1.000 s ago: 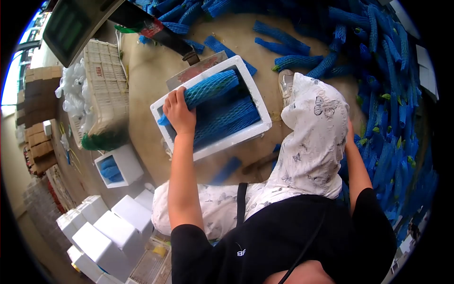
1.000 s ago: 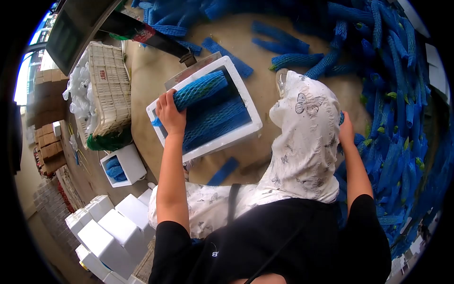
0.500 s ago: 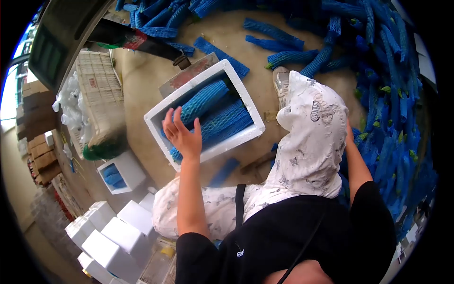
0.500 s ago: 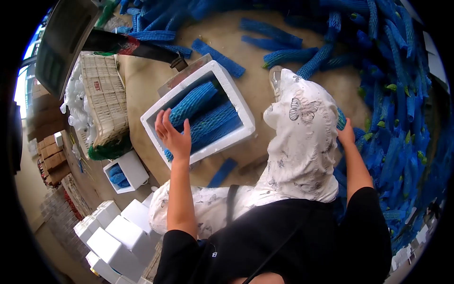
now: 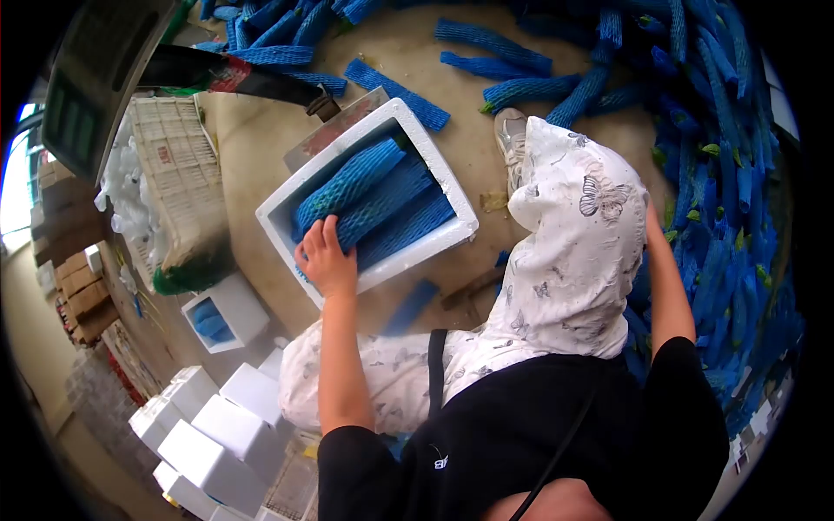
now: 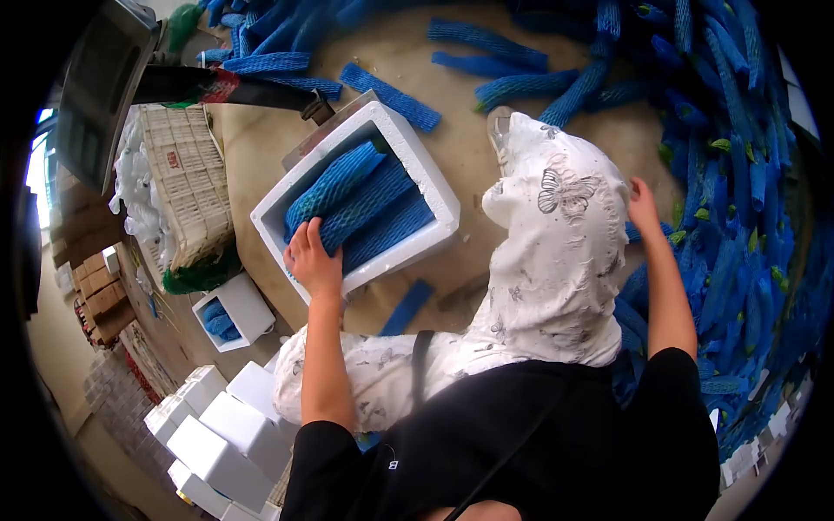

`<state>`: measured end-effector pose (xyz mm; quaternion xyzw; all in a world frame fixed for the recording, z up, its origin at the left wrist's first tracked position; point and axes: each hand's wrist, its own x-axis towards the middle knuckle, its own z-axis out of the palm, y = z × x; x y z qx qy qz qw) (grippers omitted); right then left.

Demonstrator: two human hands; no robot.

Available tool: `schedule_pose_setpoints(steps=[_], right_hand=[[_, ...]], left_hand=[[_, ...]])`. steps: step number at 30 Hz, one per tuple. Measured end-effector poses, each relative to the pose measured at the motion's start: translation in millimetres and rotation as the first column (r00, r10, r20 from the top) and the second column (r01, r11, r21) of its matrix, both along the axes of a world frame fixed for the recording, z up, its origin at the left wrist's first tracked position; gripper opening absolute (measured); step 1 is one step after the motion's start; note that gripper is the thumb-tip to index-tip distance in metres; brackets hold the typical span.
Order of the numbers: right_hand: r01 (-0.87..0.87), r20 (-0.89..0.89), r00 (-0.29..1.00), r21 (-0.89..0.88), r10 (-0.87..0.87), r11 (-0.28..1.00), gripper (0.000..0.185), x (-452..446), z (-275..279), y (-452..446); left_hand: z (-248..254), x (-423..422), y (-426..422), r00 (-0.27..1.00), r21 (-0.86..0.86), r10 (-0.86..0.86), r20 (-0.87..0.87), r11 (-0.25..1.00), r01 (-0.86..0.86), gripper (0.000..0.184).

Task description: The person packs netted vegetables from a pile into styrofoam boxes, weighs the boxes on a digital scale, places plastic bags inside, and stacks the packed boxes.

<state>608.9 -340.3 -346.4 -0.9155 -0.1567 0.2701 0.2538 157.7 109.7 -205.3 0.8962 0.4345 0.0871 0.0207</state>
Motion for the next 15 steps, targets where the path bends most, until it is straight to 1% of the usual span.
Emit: schedule_pose_setpoints(steps=[1, 2, 3, 4, 5, 6, 7, 8, 9, 10, 11, 12, 13, 14, 15], right_hand=[[-0.051, -0.11, 0.991, 0.231, 0.079, 0.971, 0.045, 27.4, 28.7, 26.4], [-0.07, -0.105, 0.99, 0.221, 0.095, 0.973, 0.04, 40.7, 80.3, 84.2], [-0.205, -0.004, 0.977, 0.265, 0.213, 0.942, 0.039, 46.5, 128.2, 136.7], [-0.34, 0.122, 0.939, 0.216, 0.32, 0.915, 0.04, 43.5, 172.1, 187.5], [-0.569, 0.351, 0.785, 0.082, 0.511, 0.818, 0.04, 41.8, 200.4, 229.2], [-0.689, 0.481, 0.639, 0.011, 0.6, 0.725, 0.039, 26.6, 222.7, 271.1], [-0.809, 0.626, 0.405, -0.094, 0.666, 0.581, 0.039, 4.2, 239.6, 310.5], [-0.887, 0.647, 0.255, -0.14, 0.719, 0.44, 0.038, -21.9, 243.3, 343.9], [-0.942, 0.619, 0.13, -0.165, 0.775, 0.291, 0.036, -56.8, 245.6, 372.7], [-0.979, 0.606, 0.063, -0.118, 0.793, 0.168, 0.035, -98.6, 229.7, 393.5], [-0.997, 0.528, -0.035, -0.08, 0.848, 0.009, 0.039, -140.0, 223.5, 410.6], [-0.993, 0.449, -0.114, -0.051, 0.886, -0.102, 0.032, -177.5, 215.9, 423.2], [-0.988, 0.446, -0.152, -0.038, 0.882, -0.151, 0.024, -208.5, 193.7, 429.4], [-0.991, 0.476, -0.133, -0.038, 0.869, -0.131, 0.02, -229.8, 171.0, 432.0], [-0.998, 0.585, 0.048, 0.064, 0.809, 0.012, 0.02, -244.9, 149.7, 433.4]], left_hand=[[0.9, -11.0, 4.0, 0.986, -0.037, 0.122, -0.113, 0.991, -0.127, 0.06], [-3.2, -20.7, 7.0, 0.975, -0.087, 0.193, -0.114, 0.975, -0.203, 0.054], [-3.6, -20.1, 9.3, 0.973, -0.09, 0.2, -0.115, 0.973, -0.211, 0.054], [-3.6, -16.3, 13.0, 0.992, -0.07, 0.126, -0.005, 0.99, -0.126, 0.052], [-5.1, -10.6, 18.4, 0.993, -0.035, 0.049, 0.107, 0.998, -0.045, 0.05], [-8.2, -3.7, 22.8, 0.987, -0.011, 0.07, 0.147, 0.998, -0.069, 0.047], [-17.2, -0.9, 27.8, 0.98, -0.026, 0.115, 0.164, 0.993, -0.112, 0.049], [-23.9, -2.6, 31.2, 0.975, -0.066, 0.14, 0.174, 0.989, -0.13, 0.05], [-29.2, -3.5, 36.4, 0.969, -0.101, 0.161, 0.189, 0.984, -0.144, 0.052], [-34.0, -3.3, 39.8, 0.965, -0.096, 0.167, 0.203, 0.984, -0.15, 0.052], [-35.5, -5.9, 37.6, 0.962, -0.09, 0.153, 0.227, 0.987, -0.135, 0.053], [-34.6, -11.9, 34.1, 0.96, -0.088, 0.133, 0.246, 0.99, -0.115, 0.054], [-32.1, -19.6, 36.3, 0.959, -0.107, 0.127, 0.255, 0.989, -0.102, 0.053], [-34.6, -18.2, 45.3, 0.951, -0.129, 0.089, 0.296, 0.99, -0.053, 0.053], [-38.6, -21.4, 50.6, 0.946, -0.166, 0.067, 0.318, 0.986, -0.014, 0.056]])
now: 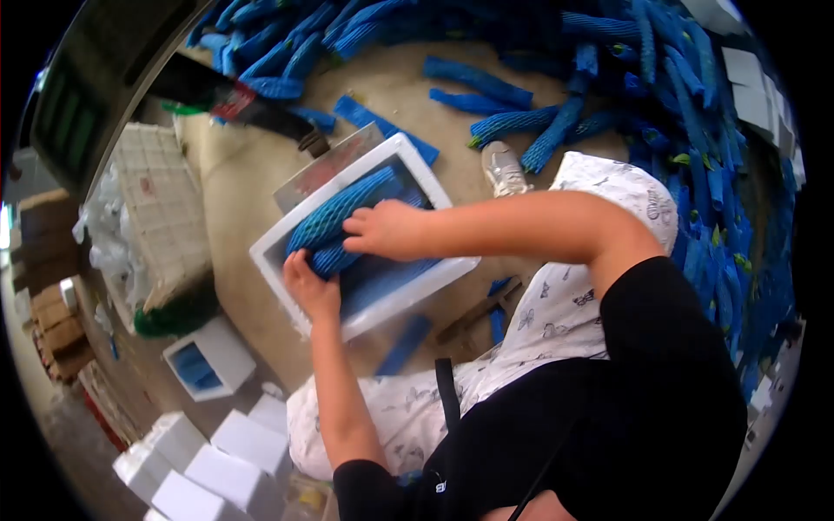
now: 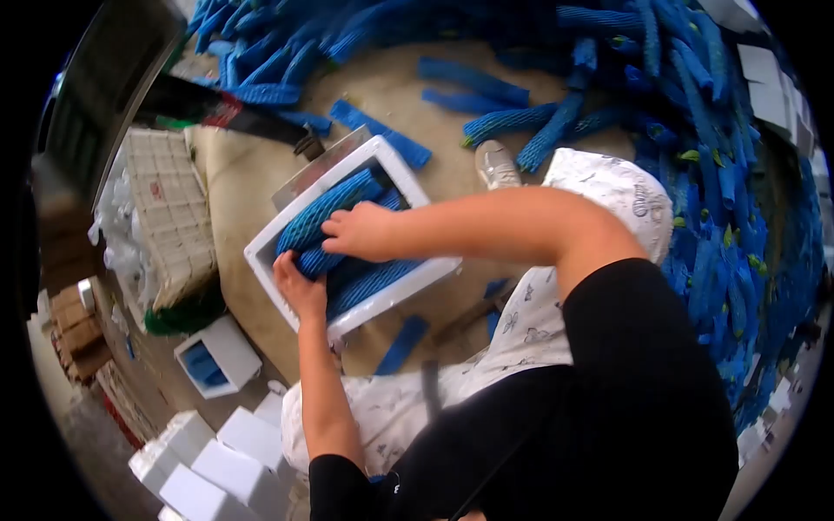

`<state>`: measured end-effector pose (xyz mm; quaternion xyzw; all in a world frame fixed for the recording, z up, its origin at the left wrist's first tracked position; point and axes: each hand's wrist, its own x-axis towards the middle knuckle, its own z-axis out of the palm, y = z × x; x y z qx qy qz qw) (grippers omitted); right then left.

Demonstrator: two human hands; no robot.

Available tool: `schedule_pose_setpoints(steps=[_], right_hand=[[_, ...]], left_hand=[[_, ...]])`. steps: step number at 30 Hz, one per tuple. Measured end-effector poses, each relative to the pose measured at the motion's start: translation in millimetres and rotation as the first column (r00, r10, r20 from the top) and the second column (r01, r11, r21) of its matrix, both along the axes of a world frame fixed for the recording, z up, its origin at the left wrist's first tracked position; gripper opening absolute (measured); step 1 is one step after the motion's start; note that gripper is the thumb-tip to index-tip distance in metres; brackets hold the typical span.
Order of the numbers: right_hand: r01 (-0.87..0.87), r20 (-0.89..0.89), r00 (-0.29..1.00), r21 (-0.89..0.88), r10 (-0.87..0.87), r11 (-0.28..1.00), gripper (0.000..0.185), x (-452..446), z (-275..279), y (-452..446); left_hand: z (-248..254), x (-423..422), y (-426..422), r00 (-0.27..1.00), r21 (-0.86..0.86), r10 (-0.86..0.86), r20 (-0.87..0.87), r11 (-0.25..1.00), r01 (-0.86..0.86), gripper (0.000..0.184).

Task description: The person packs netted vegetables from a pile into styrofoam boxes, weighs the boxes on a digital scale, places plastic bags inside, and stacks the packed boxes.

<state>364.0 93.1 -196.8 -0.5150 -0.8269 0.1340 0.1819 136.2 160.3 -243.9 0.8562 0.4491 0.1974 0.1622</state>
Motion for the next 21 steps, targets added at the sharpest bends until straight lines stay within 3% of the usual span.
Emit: schedule_pose_setpoints(steps=[1, 3, 4, 6, 7, 8, 10, 11, 12, 13, 14, 15, 16, 17, 18, 19, 20, 21], right_hand=[[0.061, -0.019, 0.998, 0.042, -0.061, 0.997, 0.02, -2.6, -11.7, 5.4], [0.091, -0.055, 0.994, 0.032, -0.089, 0.995, 0.024, -0.3, -20.9, 0.0], [0.073, -0.062, 0.996, 0.078, -0.069, 0.994, 0.025, 5.2, -22.9, -8.1], [0.077, -0.009, 0.997, 0.039, -0.077, 0.996, 0.026, 12.5, -21.3, -21.0], [0.064, 0.134, 0.989, -0.062, -0.055, 0.996, 0.027, 18.4, -15.7, -25.9], [0.007, 0.295, 0.947, -0.419, 0.129, 0.908, 0.023, 35.8, 35.1, -29.3], [-0.166, 0.159, 0.91, -0.706, 0.383, 0.688, 0.025, 92.3, 118.0, -38.0], [-0.183, -0.053, 0.978, -0.68, 0.201, 0.71, 0.028, 128.3, 137.9, -53.0], [-0.183, -0.262, 0.965, -0.644, 0.011, 0.742, 0.03, 169.6, 148.3, -75.0], [-0.099, -0.517, 0.805, -0.6, -0.29, 0.794, 0.037, 211.4, 147.9, -99.7], [0.209, -0.638, 0.602, -0.454, -0.48, 0.866, 0.034, 249.7, 129.3, -130.6], [0.526, -0.764, 0.376, -0.289, -0.524, 0.8, 0.032, 287.5, 110.5, -161.6], [0.828, -0.796, 0.144, -0.228, -0.588, 0.512, 0.031, 318.6, 97.0, -202.4], [0.998, -0.706, -0.028, -0.055, -0.708, 0.015, 0.027, 345.3, 47.8, -248.4], [0.964, -0.479, -0.225, 0.017, -0.848, -0.265, 0.024, 360.4, -1.8, -300.2], [0.896, -0.473, -0.429, -0.335, -0.769, -0.293, 0.029, 374.2, -70.8, -345.2], [0.626, -0.261, -0.606, -0.74, -0.751, -0.248, 0.041, 353.8, -72.8, -350.0], [0.5, -0.093, -0.646, -0.801, -0.757, -0.329, 0.052, 343.4, -98.9, -351.0]], left_hand=[[4.3, 1.2, -3.3, 0.996, 0.146, -0.03, -0.085, 0.988, 0.043, 0.064], [23.6, 15.5, -17.3, 0.989, 0.196, -0.121, -0.082, 0.971, 0.135, 0.084], [30.9, 27.6, -20.6, 0.945, 0.183, -0.2, -0.258, 0.95, 0.251, 0.09], [15.5, 43.5, -7.7, 0.927, 0.221, -0.234, -0.294, 0.927, 0.304, 0.091], [8.6, 41.4, 4.5, 0.908, 0.178, -0.254, -0.332, 0.929, 0.325, 0.088], [5.1, 40.9, 5.4, 0.918, 0.181, -0.233, -0.322, 0.936, 0.301, 0.09], [10.1, 42.1, 2.4, 0.915, 0.179, -0.241, -0.325, 0.934, 0.31, 0.094], [10.7, 41.6, -1.9, 0.91, 0.149, -0.238, -0.339, 0.942, 0.302, 0.096], [20.8, 46.7, -14.0, 0.912, 0.172, -0.182, -0.368, 0.95, 0.259, 0.097], [32.4, 58.0, -26.6, 0.921, 0.157, -0.18, -0.345, 0.956, 0.246, 0.098], [39.2, 66.3, -33.5, 0.926, 0.131, -0.181, -0.33, 0.963, 0.234, 0.1], [36.7, 69.4, -30.2, 0.851, 0.125, -0.293, -0.435, 0.917, 0.379, 0.101], [34.0, 72.9, -26.7, 0.842, 0.114, -0.304, -0.445, 0.914, 0.39, 0.101], [31.4, 77.6, -20.9, 0.832, 0.134, -0.277, -0.482, 0.914, 0.382, 0.103], [27.6, 86.1, -16.0, 0.821, 0.16, -0.253, -0.511, 0.911, 0.381, 0.105], [25.5, 85.2, -16.7, 0.822, 0.157, -0.23, -0.521, 0.921, 0.357, 0.105], [24.3, 81.8, -16.2, 0.815, 0.15, -0.255, -0.52, 0.912, 0.381, 0.104], [23.0, 79.4, -18.6, 0.804, 0.161, -0.249, -0.539, 0.907, 0.389, 0.103]])
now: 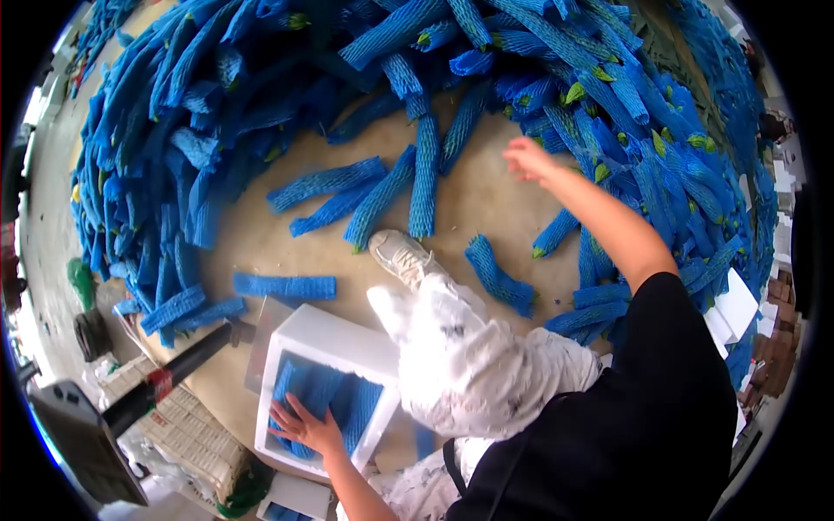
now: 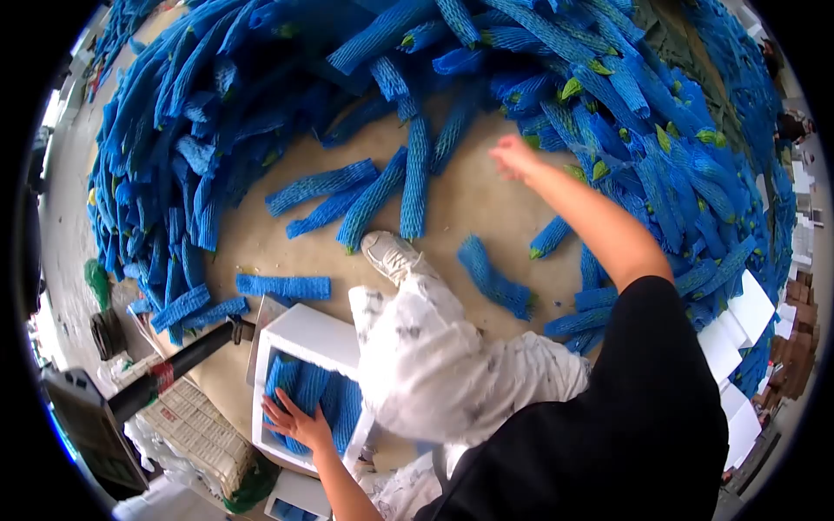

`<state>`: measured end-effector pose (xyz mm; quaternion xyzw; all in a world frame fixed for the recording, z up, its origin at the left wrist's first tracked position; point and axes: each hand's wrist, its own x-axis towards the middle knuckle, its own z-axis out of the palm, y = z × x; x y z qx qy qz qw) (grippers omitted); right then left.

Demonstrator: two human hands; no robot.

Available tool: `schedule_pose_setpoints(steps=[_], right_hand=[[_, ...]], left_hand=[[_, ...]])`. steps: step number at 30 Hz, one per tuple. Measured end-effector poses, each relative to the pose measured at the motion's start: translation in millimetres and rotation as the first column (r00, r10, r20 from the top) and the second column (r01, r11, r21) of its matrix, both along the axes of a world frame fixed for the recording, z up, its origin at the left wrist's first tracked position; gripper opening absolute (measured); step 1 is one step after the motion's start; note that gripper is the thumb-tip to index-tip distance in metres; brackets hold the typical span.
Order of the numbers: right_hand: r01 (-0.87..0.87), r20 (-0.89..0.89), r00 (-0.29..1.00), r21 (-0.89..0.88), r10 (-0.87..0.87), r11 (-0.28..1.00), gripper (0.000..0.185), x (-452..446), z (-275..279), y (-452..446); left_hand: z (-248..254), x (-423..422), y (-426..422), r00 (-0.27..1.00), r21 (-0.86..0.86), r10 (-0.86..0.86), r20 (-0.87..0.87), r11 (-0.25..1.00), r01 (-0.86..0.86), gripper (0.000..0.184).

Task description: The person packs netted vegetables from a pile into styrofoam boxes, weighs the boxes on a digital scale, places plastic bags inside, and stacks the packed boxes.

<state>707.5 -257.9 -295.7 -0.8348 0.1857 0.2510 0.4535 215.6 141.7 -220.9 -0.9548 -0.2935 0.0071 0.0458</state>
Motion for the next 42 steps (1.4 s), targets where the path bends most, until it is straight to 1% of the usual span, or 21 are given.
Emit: schedule_pose_setpoints(steps=[1, 3, 5, 6, 8, 11, 13, 16, 19, 20, 21, 23, 25, 27, 29, 31, 33, 35, 37, 39, 42], right_hand=[[0.007, -0.155, 0.988, -0.089, -0.02, 0.996, 0.064, -0.1, -35.9, 5.5], [-0.054, -0.156, 0.988, -0.203, 0.022, 0.978, 0.078, 21.3, -80.5, 30.2], [0.1, 0.054, 0.995, -0.414, -0.085, 0.905, 0.085, 58.9, -136.2, 59.9], [0.101, 0.042, 0.995, -0.418, -0.092, 0.903, 0.085, 70.3, -149.7, 72.4], [0.152, 0.245, 0.969, -0.591, -0.002, 0.792, 0.082, 83.5, -166.8, 88.9], [0.231, 0.229, 0.963, -0.438, -0.14, 0.869, 0.073, 54.3, -153.3, 85.3], [0.203, 0.134, 0.973, -0.092, -0.19, 0.975, 0.062, 11.3, -133.0, 67.0], [0.013, 0.094, 0.996, -0.053, -0.008, 0.999, 0.064, -58.2, -108.7, 40.0], [-0.263, 0.182, 0.912, -0.429, 0.368, 0.864, 0.074, -81.2, -102.7, 5.2], [-0.07, 0.316, 0.923, -0.417, 0.217, 0.906, 0.073, -64.6, -85.6, -2.6], [0.114, 0.44, 0.895, -0.378, 0.07, 0.919, 0.073, -28.4, -43.3, 1.0], [0.575, 0.472, 0.723, -0.008, -0.504, 0.818, 0.073, 59.9, -38.6, -40.3], [0.67, -0.053, 0.73, 0.253, -0.681, 0.698, 0.075, 123.8, -14.2, -45.4], [0.622, -0.014, 0.778, 0.158, -0.628, 0.767, 0.077, 172.4, -83.7, -59.7], [0.796, 0.435, 0.546, -0.005, -0.716, 0.605, 0.076, 161.0, -101.4, -23.5], [0.565, 0.403, 0.591, 0.413, -0.699, 0.715, 0.07, 124.0, -114.9, -63.8], [0.544, 0.086, 0.721, 0.544, -0.687, 0.639, 0.053, 78.8, -49.2, -76.6], [0.46, -0.07, 0.838, 0.623, -0.541, 0.633, 0.038, 56.0, -29.8, -110.3], [0.417, -0.147, 0.893, 0.624, -0.425, 0.661, 0.037, 7.3, 3.4, -97.9], [0.54, -0.287, 0.817, 0.685, -0.5, 0.49, 0.038, -57.9, 29.4, -69.0], [0.36, -0.207, 0.926, 0.734, -0.316, 0.576, 0.053, -118.9, 68.7, -34.9]], left_hand=[[-1.0, -0.8, -1.1, 1.0, 0.023, -0.002, -0.016, 1.0, 0.002, 0.102], [-1.2, 2.6, 1.0, 0.999, 0.021, 0.031, -0.032, 0.999, -0.031, 0.101], [-7.8, -3.1, 3.2, 0.999, 0.075, 0.023, -0.047, 0.997, -0.019, 0.103], [-7.2, -5.3, 5.0, 0.998, 0.088, 0.009, -0.061, 0.996, -0.004, 0.1], [-10.6, -9.9, 7.5, 0.995, 0.132, -0.011, -0.103, 0.991, 0.025, 0.097], [-14.3, -16.1, 12.2, 0.995, 0.13, -0.046, -0.089, 0.99, 0.057, 0.095], [-18.3, -14.8, 13.4, 0.994, 0.133, -0.047, -0.102, 0.989, 0.061, 0.091], [-13.8, -12.1, 11.7, 0.989, 0.217, -0.057, -0.134, 0.972, 0.085, 0.089], [-11.4, -8.6, 8.1, 0.99, 0.22, -0.035, -0.138, 0.973, 0.065, 0.094], [-9.8, -7.2, 8.6, 0.991, 0.218, -0.053, -0.125, 0.973, 0.079, 0.095], [-3.5, 5.2, 1.5, 0.991, 0.216, -0.06, -0.116, 0.973, 0.084, 0.095], [21.4, 34.9, -13.3, 0.978, 0.325, -0.062, -0.199, 0.937, 0.126, 0.042], [16.3, 36.8, -13.1, 0.982, 0.332, -0.052, -0.184, 0.937, 0.112, 0.036], [-7.5, 0.3, 1.8, 0.99, 0.242, 0.011, -0.142, 0.97, 0.024, 0.098], [-12.4, -4.2, 2.9, 0.987, 0.251, 0.028, -0.157, 0.968, 0.012, 0.099], [-12.4, -2.8, 5.7, 0.989, 0.262, 0.055, -0.14, 0.965, -0.016, 0.099], [-10.5, -2.4, 3.2, 0.992, 0.21, 0.01, -0.125, 0.977, 0.017, 0.1], [-11.7, -3.8, 4.1, 0.994, 0.207, 0.024, -0.106, 0.978, -0.001, 0.102], [-18.9, -10.7, 9.8, 0.992, 0.271, 0.0, -0.127, 0.962, 0.035, 0.088], [-18.1, -7.6, 7.3, 0.992, 0.282, 0.021, -0.128, 0.959, 0.017, 0.09], [-8.4, 0.4, 2.5, 0.993, 0.081, 0.058, -0.107, 0.995, -0.05, 0.094]])
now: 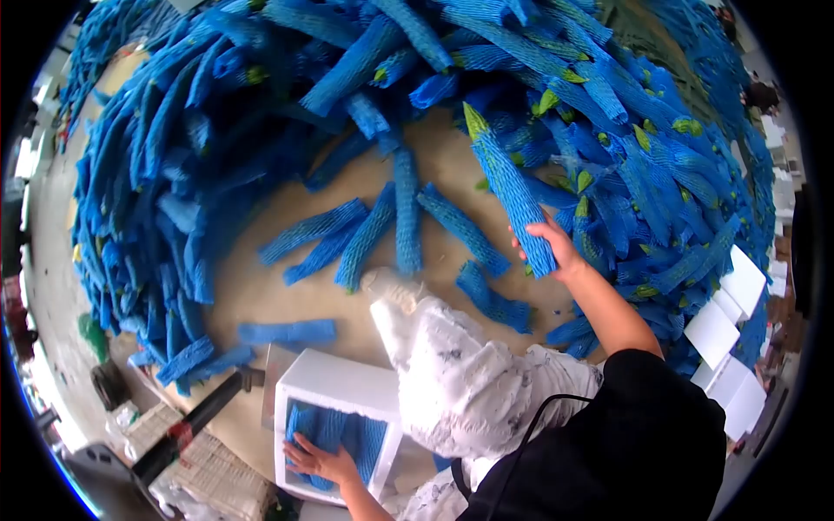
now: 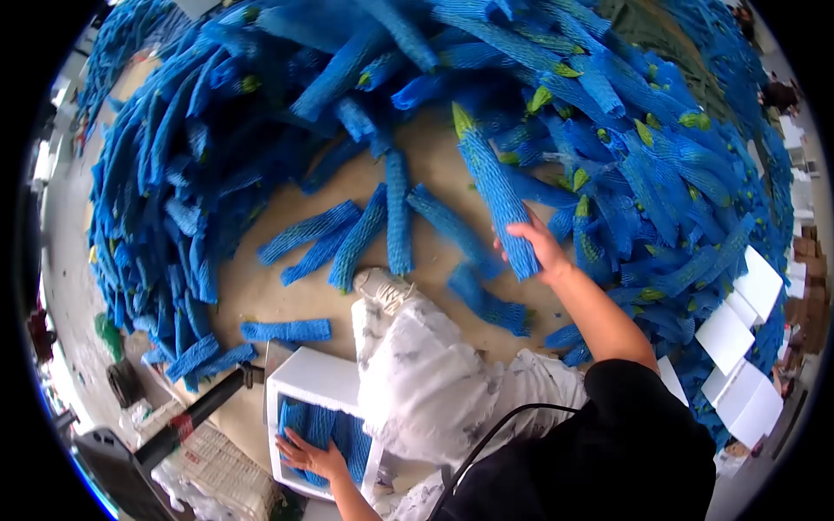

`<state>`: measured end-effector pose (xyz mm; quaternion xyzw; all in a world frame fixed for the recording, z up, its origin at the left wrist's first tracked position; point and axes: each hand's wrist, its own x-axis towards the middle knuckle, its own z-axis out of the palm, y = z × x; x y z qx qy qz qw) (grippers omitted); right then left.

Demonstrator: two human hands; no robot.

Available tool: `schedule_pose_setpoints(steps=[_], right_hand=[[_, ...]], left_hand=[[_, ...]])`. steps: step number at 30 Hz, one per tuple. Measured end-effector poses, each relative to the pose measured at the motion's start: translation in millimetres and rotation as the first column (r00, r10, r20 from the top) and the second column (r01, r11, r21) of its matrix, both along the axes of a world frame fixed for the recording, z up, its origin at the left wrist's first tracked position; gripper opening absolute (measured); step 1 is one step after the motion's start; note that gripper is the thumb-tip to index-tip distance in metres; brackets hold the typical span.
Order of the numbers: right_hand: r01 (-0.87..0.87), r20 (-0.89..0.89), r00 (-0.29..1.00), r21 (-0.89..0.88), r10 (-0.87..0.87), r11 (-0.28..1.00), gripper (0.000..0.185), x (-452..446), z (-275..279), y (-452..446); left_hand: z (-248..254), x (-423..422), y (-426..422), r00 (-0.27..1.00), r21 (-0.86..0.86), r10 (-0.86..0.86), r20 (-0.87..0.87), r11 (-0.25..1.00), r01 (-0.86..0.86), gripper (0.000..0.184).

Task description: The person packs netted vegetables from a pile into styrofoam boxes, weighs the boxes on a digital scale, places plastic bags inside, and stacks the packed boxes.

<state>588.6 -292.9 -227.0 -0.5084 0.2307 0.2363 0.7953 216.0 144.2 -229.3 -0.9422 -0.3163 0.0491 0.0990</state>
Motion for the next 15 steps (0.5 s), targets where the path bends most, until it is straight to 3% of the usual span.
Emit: schedule_pose_setpoints(steps=[2, 3, 4, 5, 7, 10, 11, 12, 13, 15], right_hand=[[-0.238, 0.166, 0.952, -0.122, 0.256, 0.964, 0.073, -13.1, 29.3, 28.5], [-0.351, 0.292, 0.87, -0.198, 0.397, 0.915, 0.085, -7.3, 44.9, 39.3], [-0.424, 0.442, 0.697, -0.38, 0.564, 0.822, 0.086, 3.4, 51.7, 47.3], [-0.301, 0.533, 0.372, -0.706, 0.76, 0.641, 0.09, 18.0, 67.8, 58.3], [-0.277, 0.515, 0.246, -0.774, 0.821, 0.569, 0.085, 24.6, 118.0, 99.8], [-0.189, 0.491, -0.091, -0.863, 0.867, 0.469, 0.071, 11.4, 175.4, 151.9], [-0.188, 0.487, -0.112, -0.866, 0.866, 0.463, 0.071, -0.8, 178.9, 159.2], [-0.208, 0.475, -0.033, -0.864, 0.879, 0.459, 0.07, -14.7, 175.0, 159.5], [-0.213, 0.449, 0.066, -0.866, 0.891, 0.452, 0.07, -26.0, 168.6, 149.9], [-0.465, 0.458, 0.353, -0.671, 0.816, 0.578, 0.073, -54.1, 133.3, 117.2]], left_hand=[[5.9, 3.9, -3.1, 0.999, -0.095, 0.021, 0.031, 0.995, -0.018, 0.098], [13.9, 4.5, -3.7, 0.998, -0.152, 0.026, 0.052, 0.988, -0.018, 0.099], [26.2, 5.3, -2.6, 0.997, -0.23, 0.012, 0.072, 0.973, 0.005, 0.097], [36.8, 7.8, -2.0, 0.994, -0.312, 0.0, 0.108, 0.95, 0.034, 0.094], [64.0, 0.2, -2.0, 0.978, -0.431, 0.025, 0.205, 0.9, 0.067, 0.084], [84.7, -38.2, -3.9, 0.948, -0.406, 0.064, 0.311, 0.911, 0.071, 0.068], [88.1, -52.4, -6.8, 0.922, -0.42, 0.129, 0.365, 0.907, 0.039, 0.064], [80.9, -71.2, -7.2, 0.89, -0.411, 0.178, 0.42, 0.911, 0.011, 0.061], [70.2, -82.9, -9.4, 0.856, -0.415, 0.209, 0.472, 0.91, 0.006, 0.058], [82.5, -75.2, -21.4, 0.783, -0.469, 0.264, 0.564, 0.882, 0.04, 0.052]])
